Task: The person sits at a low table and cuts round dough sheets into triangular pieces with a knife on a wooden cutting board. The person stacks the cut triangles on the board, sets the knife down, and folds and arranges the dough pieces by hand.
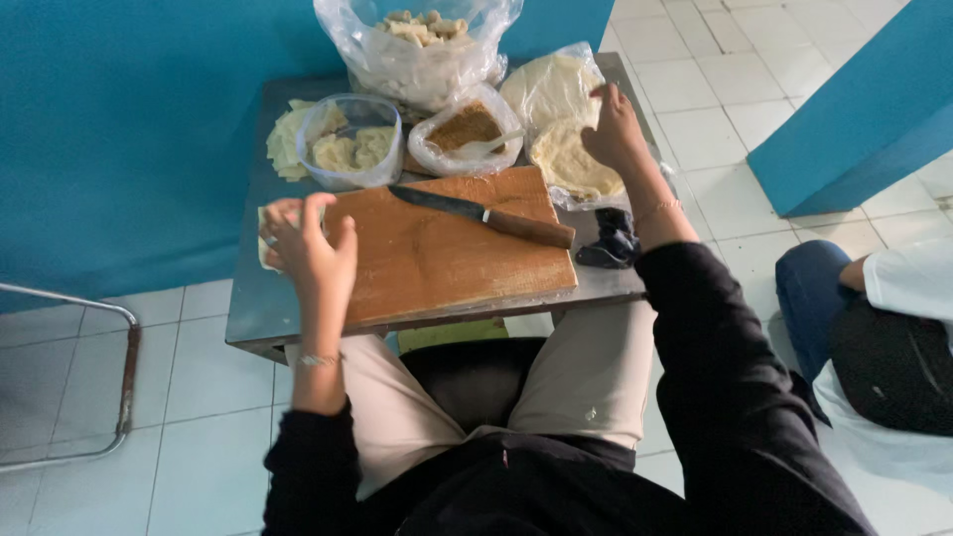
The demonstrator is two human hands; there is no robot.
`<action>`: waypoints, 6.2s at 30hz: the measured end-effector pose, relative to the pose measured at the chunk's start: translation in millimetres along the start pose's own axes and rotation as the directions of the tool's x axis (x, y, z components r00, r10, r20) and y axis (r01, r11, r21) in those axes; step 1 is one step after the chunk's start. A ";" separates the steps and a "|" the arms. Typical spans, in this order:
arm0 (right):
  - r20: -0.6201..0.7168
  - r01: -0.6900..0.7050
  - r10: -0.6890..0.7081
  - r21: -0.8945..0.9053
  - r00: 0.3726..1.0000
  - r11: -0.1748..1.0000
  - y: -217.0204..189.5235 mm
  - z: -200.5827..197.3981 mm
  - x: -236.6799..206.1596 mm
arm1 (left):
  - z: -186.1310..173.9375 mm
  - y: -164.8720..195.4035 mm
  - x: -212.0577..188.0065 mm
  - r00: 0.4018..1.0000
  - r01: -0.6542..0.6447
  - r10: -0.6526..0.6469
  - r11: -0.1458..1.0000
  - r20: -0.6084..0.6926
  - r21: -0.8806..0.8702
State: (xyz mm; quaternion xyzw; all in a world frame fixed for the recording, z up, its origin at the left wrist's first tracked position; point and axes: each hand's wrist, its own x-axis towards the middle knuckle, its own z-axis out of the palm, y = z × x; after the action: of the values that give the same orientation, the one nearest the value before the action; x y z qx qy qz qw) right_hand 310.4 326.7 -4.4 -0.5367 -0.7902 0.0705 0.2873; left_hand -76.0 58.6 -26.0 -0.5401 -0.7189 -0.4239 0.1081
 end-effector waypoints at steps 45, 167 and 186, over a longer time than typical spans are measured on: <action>0.317 0.357 -0.351 0.039 0.881 0.933 -145.6 -10.9 -120.9 | 79.3 11.8 -34.8 0.819 0.558 -0.192 0.051 0.540 -0.828; 0.337 0.079 -0.154 0.227 0.929 0.971 -232.6 22.8 -214.4 | 70.2 39.7 -29.1 0.918 -0.221 0.167 0.968 0.360 0.115; 0.499 -0.075 -0.013 0.156 0.866 0.985 -229.6 32.1 -197.5 | 75.1 39.1 -41.8 0.924 -0.178 0.140 0.981 0.356 0.077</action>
State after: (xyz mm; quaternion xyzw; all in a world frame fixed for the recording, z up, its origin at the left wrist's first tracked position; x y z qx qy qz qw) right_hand 159.1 62.5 -9.3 -0.4865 -0.8199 0.2782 0.1173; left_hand -2.9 86.7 -78.7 -0.6568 -0.7021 -0.2717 0.0418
